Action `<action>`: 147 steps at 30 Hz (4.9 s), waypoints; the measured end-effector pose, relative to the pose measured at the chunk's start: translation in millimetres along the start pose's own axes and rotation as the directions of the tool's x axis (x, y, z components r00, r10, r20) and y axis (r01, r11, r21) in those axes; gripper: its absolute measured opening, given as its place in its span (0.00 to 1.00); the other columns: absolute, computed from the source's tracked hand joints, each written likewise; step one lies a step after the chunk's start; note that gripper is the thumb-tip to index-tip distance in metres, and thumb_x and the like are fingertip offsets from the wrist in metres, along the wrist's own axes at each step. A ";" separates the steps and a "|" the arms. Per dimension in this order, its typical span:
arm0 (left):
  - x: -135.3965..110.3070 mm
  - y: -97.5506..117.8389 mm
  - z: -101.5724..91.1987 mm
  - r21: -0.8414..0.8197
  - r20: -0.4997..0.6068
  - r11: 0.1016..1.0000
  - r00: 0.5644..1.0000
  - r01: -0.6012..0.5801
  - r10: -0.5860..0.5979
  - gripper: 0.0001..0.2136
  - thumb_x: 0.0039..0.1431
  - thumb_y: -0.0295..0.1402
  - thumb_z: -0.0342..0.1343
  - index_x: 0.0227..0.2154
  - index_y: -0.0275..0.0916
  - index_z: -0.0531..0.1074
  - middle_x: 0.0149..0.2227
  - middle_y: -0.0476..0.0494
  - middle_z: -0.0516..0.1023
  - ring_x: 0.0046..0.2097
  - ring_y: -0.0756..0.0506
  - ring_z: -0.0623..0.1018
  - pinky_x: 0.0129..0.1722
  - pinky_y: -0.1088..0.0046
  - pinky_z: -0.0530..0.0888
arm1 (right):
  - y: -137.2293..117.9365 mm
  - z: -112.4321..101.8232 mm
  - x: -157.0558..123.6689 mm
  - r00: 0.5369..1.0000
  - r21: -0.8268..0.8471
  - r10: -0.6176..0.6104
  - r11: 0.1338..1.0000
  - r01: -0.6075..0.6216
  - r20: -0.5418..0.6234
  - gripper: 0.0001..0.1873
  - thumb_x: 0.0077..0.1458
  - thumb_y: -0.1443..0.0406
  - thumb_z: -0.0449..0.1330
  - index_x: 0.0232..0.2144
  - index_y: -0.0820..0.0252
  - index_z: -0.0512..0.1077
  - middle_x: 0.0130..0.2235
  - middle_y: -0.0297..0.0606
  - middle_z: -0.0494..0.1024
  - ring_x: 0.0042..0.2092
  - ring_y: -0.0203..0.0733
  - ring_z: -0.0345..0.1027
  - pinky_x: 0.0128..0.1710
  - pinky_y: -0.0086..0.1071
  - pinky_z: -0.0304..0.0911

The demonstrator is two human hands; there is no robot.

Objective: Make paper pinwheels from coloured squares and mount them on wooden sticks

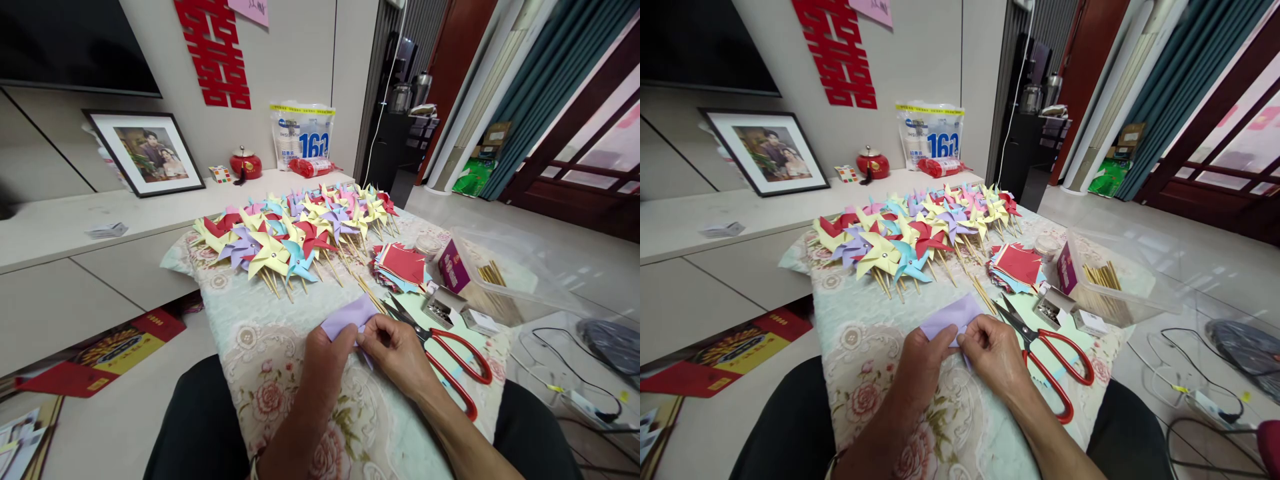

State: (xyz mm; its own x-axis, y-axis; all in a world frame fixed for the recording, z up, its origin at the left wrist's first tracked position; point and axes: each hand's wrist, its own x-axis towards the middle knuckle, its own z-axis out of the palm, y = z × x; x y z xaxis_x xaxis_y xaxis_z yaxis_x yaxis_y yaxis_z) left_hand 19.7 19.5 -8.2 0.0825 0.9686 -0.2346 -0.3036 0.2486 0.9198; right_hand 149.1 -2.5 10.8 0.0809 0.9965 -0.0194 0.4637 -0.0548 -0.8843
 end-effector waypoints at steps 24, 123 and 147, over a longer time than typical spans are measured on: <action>-3.5 15.4 -8.0 -0.071 0.174 0.984 0.974 0.161 -0.147 0.10 0.43 0.32 0.63 0.31 0.33 0.80 0.26 0.43 0.82 0.27 0.44 0.78 0.27 0.70 0.75 | 6.5 -20.1 2.0 0.993 0.491 0.032 0.871 0.027 -0.111 0.36 0.50 0.57 0.69 0.59 0.56 0.65 0.41 0.39 0.76 0.40 0.44 0.71 0.38 0.36 0.65; 3.2 8.0 -11.1 -0.026 0.088 0.996 0.993 0.087 -0.085 0.08 0.37 0.32 0.63 0.25 0.36 0.77 0.23 0.50 0.77 0.27 0.48 0.73 0.27 0.75 0.69 | -1.7 -4.5 -6.6 0.994 0.051 -0.058 0.997 0.053 0.093 0.08 0.52 0.62 0.58 0.24 0.59 0.69 0.25 0.30 0.67 0.28 0.37 0.58 0.29 0.30 0.53; 10.2 -3.6 -14.4 0.015 0.124 0.998 0.991 0.057 -0.058 0.08 0.37 0.33 0.62 0.24 0.36 0.76 0.21 0.50 0.75 0.25 0.48 0.73 0.27 0.73 0.69 | -3.8 -1.9 -6.9 0.999 0.030 0.022 0.999 -0.023 0.035 0.10 0.49 0.59 0.58 0.23 0.59 0.68 0.22 0.29 0.63 0.26 0.36 0.55 0.27 0.30 0.51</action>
State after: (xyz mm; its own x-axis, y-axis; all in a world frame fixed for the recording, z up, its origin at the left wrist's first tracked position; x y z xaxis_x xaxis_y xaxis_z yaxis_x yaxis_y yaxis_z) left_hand 8.0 28.5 -18.5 0.2175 0.9444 -0.2467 -0.2843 0.3030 0.9096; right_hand 148.5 -9.2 15.2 0.0603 0.9967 -0.0549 0.4353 -0.0757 -0.8971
